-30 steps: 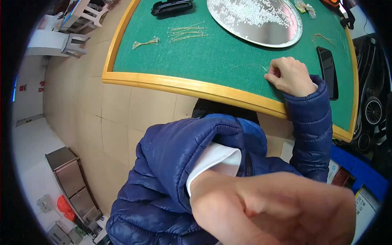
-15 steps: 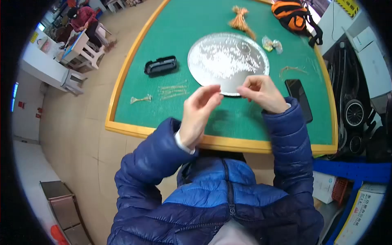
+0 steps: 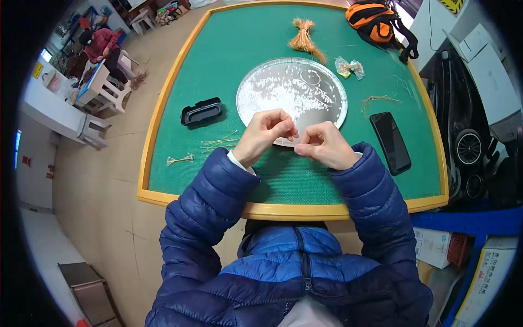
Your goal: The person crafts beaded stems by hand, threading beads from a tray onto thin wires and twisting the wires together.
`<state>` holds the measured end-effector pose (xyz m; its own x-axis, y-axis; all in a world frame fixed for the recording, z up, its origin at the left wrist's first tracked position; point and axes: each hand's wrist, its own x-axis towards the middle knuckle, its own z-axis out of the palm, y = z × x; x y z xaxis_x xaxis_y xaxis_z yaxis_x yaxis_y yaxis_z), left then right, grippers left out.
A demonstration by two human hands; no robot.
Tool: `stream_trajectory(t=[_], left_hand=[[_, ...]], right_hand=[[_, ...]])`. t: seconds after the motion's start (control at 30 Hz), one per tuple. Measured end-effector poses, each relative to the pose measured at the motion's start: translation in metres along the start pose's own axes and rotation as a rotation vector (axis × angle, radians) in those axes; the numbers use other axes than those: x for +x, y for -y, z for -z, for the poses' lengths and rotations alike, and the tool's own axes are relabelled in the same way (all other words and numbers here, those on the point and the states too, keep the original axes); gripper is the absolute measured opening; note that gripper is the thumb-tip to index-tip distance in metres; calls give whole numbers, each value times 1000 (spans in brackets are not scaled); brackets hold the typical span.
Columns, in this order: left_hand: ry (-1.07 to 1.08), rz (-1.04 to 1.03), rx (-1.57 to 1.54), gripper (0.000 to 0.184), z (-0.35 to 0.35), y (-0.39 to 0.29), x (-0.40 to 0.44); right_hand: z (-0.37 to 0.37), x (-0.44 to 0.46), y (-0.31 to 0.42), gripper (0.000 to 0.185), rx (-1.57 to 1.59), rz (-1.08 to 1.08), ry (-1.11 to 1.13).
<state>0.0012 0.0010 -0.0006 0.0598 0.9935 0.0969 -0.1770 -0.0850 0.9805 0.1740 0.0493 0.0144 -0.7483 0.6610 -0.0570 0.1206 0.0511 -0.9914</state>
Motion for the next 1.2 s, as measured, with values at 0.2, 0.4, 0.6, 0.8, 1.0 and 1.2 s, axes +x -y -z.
stream_trajectory(t=[0.2,0.4,0.6,0.8,1.0,1.2], left_hand=[[91,110,-76,12,6,-3,-2],[-92,109,-180,12,-2,-7,2],[-247,174,-587,12,-6,-21,-1],[-55,185,-494,11,14,-16,2],[36,190,-116,11,10,-37,10],[-65,219,-506,10,10,-18,14]], right_hand=[[-2,2,-3,10,-109,-21,6],[-7,1,-3,10,-75,-24,-68],[-27,1,-2,8,-101,77,-121],[-27,-1,-7,8,-45,105,-98],[-26,-2,-6,6,-109,105,-49],[-25,-2,-4,4,-244,166,-146]])
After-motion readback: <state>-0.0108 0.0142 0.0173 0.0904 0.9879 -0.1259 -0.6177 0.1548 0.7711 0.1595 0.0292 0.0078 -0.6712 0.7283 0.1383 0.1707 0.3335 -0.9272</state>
